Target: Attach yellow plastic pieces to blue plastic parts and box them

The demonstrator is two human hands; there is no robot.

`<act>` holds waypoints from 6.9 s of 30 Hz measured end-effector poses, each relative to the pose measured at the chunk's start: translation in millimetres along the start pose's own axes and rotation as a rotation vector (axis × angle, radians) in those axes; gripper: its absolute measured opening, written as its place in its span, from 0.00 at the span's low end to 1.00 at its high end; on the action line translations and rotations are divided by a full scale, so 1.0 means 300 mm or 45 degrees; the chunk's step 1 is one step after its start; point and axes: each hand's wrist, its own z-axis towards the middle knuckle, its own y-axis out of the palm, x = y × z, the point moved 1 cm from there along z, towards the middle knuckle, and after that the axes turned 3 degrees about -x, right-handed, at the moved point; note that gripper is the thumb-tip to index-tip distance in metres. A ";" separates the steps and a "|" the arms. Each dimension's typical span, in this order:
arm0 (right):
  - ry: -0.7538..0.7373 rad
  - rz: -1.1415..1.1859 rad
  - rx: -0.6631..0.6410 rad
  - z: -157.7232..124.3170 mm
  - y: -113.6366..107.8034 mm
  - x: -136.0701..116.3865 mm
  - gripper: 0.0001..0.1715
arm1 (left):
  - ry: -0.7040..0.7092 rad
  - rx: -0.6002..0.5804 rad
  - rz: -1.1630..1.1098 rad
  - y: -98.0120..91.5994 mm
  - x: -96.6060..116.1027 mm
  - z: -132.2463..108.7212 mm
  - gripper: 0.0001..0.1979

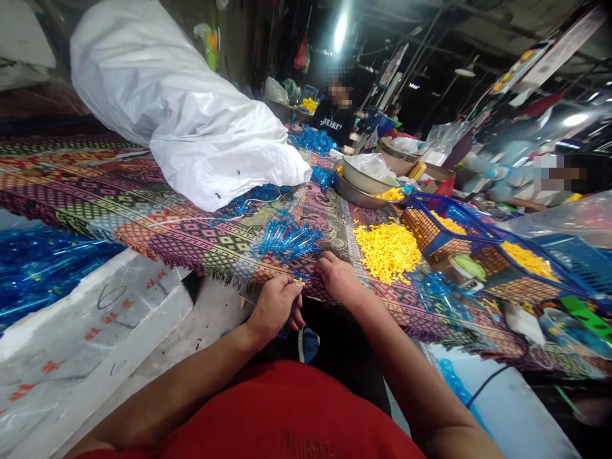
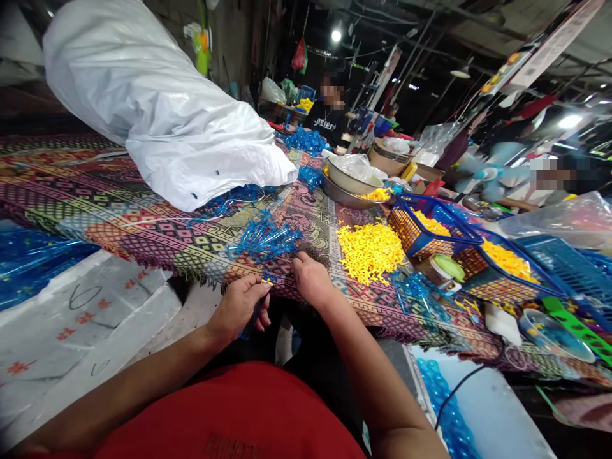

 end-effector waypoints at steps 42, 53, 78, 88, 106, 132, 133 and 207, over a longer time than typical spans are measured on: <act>-0.212 0.904 0.447 -0.162 -0.125 -0.118 0.06 | 0.415 0.126 0.945 0.034 0.009 -0.031 0.10; -0.236 0.814 0.428 -0.163 -0.125 -0.116 0.07 | 0.475 0.146 1.016 0.035 0.001 -0.030 0.10; -0.208 0.829 0.438 -0.173 -0.112 -0.109 0.07 | 0.571 0.114 1.176 0.032 -0.014 -0.042 0.11; -0.335 0.686 0.479 -0.199 -0.093 -0.091 0.10 | 0.384 -0.036 0.796 0.043 0.006 -0.049 0.10; -0.204 1.033 0.524 -0.214 -0.104 -0.099 0.08 | 0.057 -0.187 0.286 0.076 0.027 -0.045 0.04; -0.200 0.575 0.642 -0.251 -0.068 -0.130 0.12 | 0.208 -0.123 0.118 0.106 -0.004 -0.044 0.06; -0.201 0.579 0.636 -0.251 -0.074 -0.129 0.12 | 0.205 -0.176 0.046 0.104 -0.003 -0.044 0.08; 0.025 0.157 0.417 -0.469 0.032 0.251 0.13 | -0.149 -0.279 -0.576 0.144 -0.030 -0.070 0.06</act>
